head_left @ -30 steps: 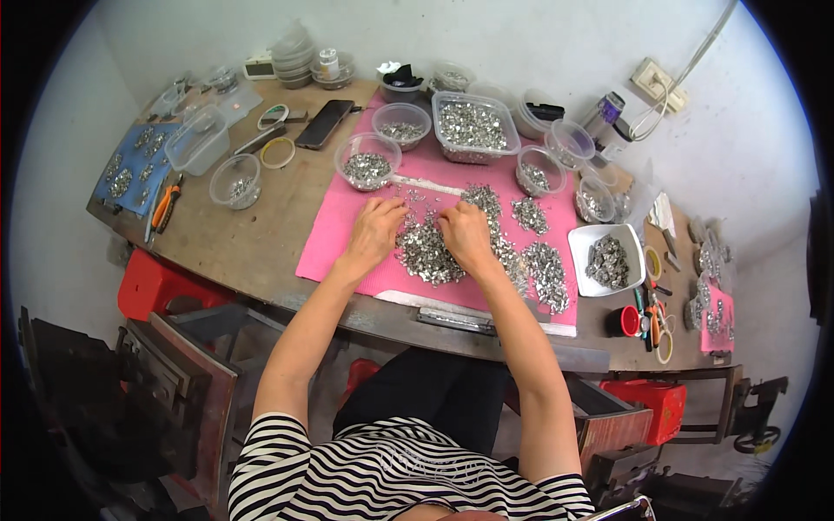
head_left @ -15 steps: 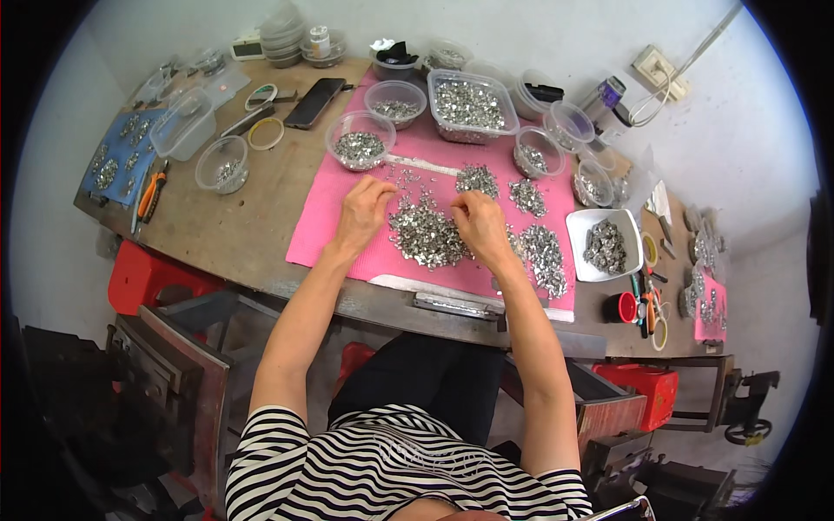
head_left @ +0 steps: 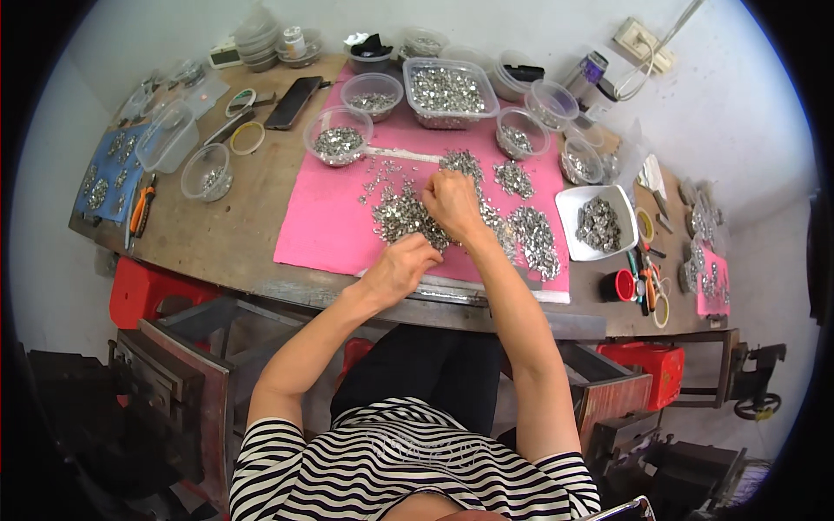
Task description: The person aligns small metal pieces into a metal strip holder by hand, inserts the holder into a press machine, and rotates the handwheel to press the pieces before continuing to load more pieces.
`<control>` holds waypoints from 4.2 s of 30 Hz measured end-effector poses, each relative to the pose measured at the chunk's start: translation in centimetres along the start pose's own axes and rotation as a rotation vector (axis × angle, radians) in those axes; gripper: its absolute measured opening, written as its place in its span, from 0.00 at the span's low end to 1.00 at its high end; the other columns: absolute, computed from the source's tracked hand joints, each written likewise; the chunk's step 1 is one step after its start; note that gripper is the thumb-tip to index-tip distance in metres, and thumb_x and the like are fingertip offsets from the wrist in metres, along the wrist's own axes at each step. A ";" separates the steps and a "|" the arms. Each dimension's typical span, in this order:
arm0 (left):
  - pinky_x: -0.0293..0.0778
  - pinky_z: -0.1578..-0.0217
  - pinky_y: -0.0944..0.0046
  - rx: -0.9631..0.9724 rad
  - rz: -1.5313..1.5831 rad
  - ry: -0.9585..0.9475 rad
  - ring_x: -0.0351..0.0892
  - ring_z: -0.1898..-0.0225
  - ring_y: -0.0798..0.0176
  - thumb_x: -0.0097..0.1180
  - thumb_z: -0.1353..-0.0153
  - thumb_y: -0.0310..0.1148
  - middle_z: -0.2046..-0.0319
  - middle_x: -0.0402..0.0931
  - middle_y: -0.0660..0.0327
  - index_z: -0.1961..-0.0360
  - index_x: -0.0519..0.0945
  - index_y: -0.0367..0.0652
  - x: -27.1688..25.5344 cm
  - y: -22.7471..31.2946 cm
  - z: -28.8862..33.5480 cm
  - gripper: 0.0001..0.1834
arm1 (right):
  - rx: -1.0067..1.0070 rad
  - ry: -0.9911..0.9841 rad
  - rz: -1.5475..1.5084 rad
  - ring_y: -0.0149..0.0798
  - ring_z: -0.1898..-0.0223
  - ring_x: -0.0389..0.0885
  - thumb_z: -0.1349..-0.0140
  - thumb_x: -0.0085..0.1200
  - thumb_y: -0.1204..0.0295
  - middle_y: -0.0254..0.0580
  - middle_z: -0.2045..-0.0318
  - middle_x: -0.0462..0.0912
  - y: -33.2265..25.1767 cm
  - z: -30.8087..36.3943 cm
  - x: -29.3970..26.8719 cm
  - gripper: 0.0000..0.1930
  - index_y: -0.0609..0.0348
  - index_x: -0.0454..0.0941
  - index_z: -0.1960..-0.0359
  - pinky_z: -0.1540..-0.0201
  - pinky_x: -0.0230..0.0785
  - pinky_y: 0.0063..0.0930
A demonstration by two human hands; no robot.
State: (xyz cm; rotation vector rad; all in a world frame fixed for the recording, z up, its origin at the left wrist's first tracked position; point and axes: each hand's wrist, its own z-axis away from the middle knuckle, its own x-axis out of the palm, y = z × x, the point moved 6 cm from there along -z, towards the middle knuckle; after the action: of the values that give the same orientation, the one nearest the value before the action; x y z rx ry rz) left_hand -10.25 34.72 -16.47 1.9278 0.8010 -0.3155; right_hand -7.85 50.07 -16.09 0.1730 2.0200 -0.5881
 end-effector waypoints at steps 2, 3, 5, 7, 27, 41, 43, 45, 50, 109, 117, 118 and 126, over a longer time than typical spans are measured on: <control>0.79 0.58 0.55 0.058 -0.063 -0.079 0.81 0.61 0.48 0.61 0.40 0.20 0.64 0.79 0.53 0.61 0.84 0.35 0.9 0.2 0.3 0.06 | -0.033 -0.030 0.007 0.55 0.61 0.82 0.44 0.57 0.73 0.53 0.69 0.84 -0.6 0.9 -2.6 0.06 0.64 0.80 0.72 0.54 0.69 0.49; 0.79 0.58 0.55 0.053 -0.060 -0.079 0.81 0.61 0.48 0.61 0.40 0.20 0.64 0.79 0.53 0.61 0.84 0.35 0.9 0.1 0.3 0.06 | -0.032 -0.036 0.006 0.55 0.61 0.82 0.44 0.57 0.73 0.53 0.69 0.84 -0.5 1.9 -3.7 0.06 0.64 0.80 0.72 0.54 0.69 0.49; 0.79 0.59 0.56 -0.003 0.020 -0.039 0.81 0.62 0.50 0.61 0.40 0.20 0.64 0.79 0.53 0.59 0.84 0.36 0.4 0.3 0.0 0.07 | -0.037 -0.171 0.119 0.54 0.65 0.82 0.44 0.59 0.73 0.52 0.71 0.83 -0.3 4.4 -4.7 0.06 0.62 0.80 0.74 0.57 0.70 0.49; 0.78 0.60 0.54 -0.084 0.108 -0.051 0.81 0.62 0.49 0.61 0.40 0.21 0.66 0.78 0.52 0.58 0.83 0.36 -0.5 0.5 -0.2 0.08 | -0.080 -0.212 0.196 0.52 0.63 0.82 0.44 0.59 0.73 0.50 0.69 0.83 -1.5 6.9 -5.9 0.05 0.62 0.80 0.72 0.56 0.69 0.46; 0.62 0.53 0.55 -0.009 -0.309 -0.134 0.72 0.59 0.59 0.66 0.42 0.35 0.68 0.75 0.66 0.67 0.86 0.50 -1.1 0.1 0.7 0.04 | 0.069 -0.036 -0.300 0.49 0.61 0.79 0.41 0.62 0.77 0.45 0.68 0.80 -3.5 12.3 -7.0 0.04 0.60 0.80 0.65 0.55 0.68 0.42; 0.61 0.48 0.51 0.056 -0.361 -0.058 0.72 0.58 0.60 0.67 0.42 0.33 0.68 0.73 0.67 0.65 0.85 0.50 -2.9 0.2 2.6 0.04 | -0.008 0.053 -0.349 0.49 0.64 0.78 0.41 0.61 0.80 0.43 0.68 0.78 -7.0 14.6 -5.4 0.05 0.61 0.77 0.66 0.59 0.65 0.41; 0.61 0.48 0.51 0.098 -0.394 -0.075 0.72 0.57 0.60 0.67 0.42 0.33 0.68 0.73 0.67 0.65 0.85 0.50 -2.9 0.4 2.7 0.04 | 0.003 0.061 -0.331 0.49 0.65 0.78 0.41 0.62 0.79 0.44 0.68 0.78 -7.1 14.6 -5.5 0.06 0.61 0.77 0.65 0.60 0.66 0.41; 0.61 0.48 0.50 0.089 -0.400 -0.072 0.72 0.57 0.60 0.67 0.42 0.33 0.68 0.73 0.67 0.65 0.85 0.50 -2.9 0.4 2.7 0.05 | -0.010 0.076 -0.298 0.48 0.65 0.79 0.42 0.63 0.80 0.43 0.68 0.80 -7.1 14.7 -5.5 0.06 0.61 0.78 0.65 0.60 0.68 0.39; 0.61 0.48 0.52 0.076 -0.412 -0.068 0.72 0.57 0.59 0.65 0.41 0.31 0.67 0.74 0.65 0.64 0.82 0.47 -2.9 0.7 2.8 0.05 | -0.112 0.079 -0.218 0.47 0.65 0.80 0.42 0.64 0.78 0.41 0.68 0.82 -7.6 14.5 -6.3 0.04 0.60 0.81 0.66 0.59 0.68 0.38; 0.67 0.55 0.55 0.024 -0.265 0.176 0.74 0.61 0.56 0.65 0.40 0.30 0.66 0.78 0.63 0.63 0.84 0.45 -1.4 2.6 2.1 0.05 | 0.006 0.165 -0.256 0.46 0.63 0.78 0.43 0.63 0.81 0.40 0.67 0.81 -7.0 15.6 -5.6 0.08 0.60 0.76 0.65 0.58 0.64 0.38; 0.59 0.49 0.53 -0.028 -0.405 0.001 0.71 0.57 0.60 0.68 0.43 0.35 0.68 0.75 0.67 0.67 0.85 0.49 -0.6 0.5 0.5 0.06 | -0.024 0.185 -0.288 0.47 0.64 0.77 0.44 0.62 0.82 0.40 0.66 0.80 -6.8 15.7 -5.4 0.09 0.59 0.76 0.65 0.59 0.64 0.39; 0.59 0.48 0.52 -0.021 -0.411 0.000 0.71 0.57 0.60 0.69 0.43 0.36 0.68 0.75 0.66 0.67 0.85 0.49 -0.6 0.5 0.6 0.06 | -0.024 0.184 -0.290 0.47 0.64 0.77 0.44 0.62 0.82 0.40 0.66 0.80 -6.9 15.7 -5.4 0.09 0.59 0.76 0.65 0.59 0.64 0.39; 0.58 0.47 0.48 -0.046 -0.347 -0.047 0.72 0.55 0.58 0.67 0.42 0.36 0.66 0.75 0.64 0.69 0.85 0.48 -0.1 -0.2 0.2 0.05 | 0.007 0.157 -0.348 0.46 0.65 0.78 0.44 0.63 0.82 0.41 0.67 0.80 -6.5 15.9 -5.5 0.09 0.59 0.76 0.65 0.59 0.65 0.38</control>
State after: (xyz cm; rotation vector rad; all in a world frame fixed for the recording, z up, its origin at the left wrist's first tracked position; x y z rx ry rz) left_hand -10.41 34.56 -16.61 1.7282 1.1030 -0.5444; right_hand 5.08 37.58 -15.53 -0.1365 2.2191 -0.8197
